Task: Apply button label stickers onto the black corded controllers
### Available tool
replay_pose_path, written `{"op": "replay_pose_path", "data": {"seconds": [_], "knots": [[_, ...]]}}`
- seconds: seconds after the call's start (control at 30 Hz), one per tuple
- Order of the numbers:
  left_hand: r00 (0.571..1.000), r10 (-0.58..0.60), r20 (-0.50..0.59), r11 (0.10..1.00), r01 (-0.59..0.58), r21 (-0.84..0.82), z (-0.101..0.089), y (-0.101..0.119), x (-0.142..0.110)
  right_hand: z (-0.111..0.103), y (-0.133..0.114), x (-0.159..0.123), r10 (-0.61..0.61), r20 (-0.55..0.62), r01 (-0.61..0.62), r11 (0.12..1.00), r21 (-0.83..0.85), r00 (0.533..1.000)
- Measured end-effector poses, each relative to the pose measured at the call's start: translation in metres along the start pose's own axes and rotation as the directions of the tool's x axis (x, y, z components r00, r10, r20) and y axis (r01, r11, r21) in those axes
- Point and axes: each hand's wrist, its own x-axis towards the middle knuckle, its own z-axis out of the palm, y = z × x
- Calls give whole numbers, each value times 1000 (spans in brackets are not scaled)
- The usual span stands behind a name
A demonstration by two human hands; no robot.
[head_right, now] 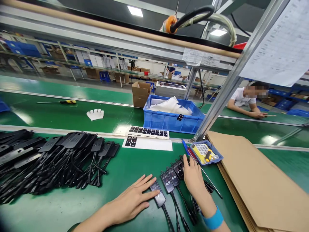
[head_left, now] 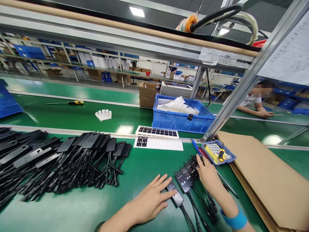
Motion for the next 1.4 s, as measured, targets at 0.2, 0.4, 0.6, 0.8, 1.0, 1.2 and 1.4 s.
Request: {"op": "replay_pose_path", "data": {"seconds": [0.2, 0.4, 0.6, 0.8, 1.0, 1.2, 1.4], "knots": [[1000, -22, 11, 997, 21, 81, 3, 0, 1, 14, -60, -67, -125, -10, 126, 986, 113, 992], [993, -85, -79, 996, 84, -18, 10, -5, -2, 25, -88, -97, -153, 19, 145, 965, 219, 988], [989, -79, -125, 995, 72, -62, 15, -12, -4, 13, -87, -92, -136, 48, 117, 950, 288, 989], [991, -42, -126, 997, 34, -65, 17, -14, -4, -3, -101, -85, -147, 47, 122, 930, 347, 988], [977, -170, -131, 981, 156, -115, 15, -14, -6, -25, -81, -68, -121, -22, 122, 952, 279, 992], [969, -220, -113, 972, 208, -112, 9, -9, -7, -23, -32, -31, -72, -116, 81, 994, 68, 991], [967, -233, -100, 970, 223, -100, 10, -9, -8, 18, -17, -30, -51, -197, 50, 999, -11, 979]]}}
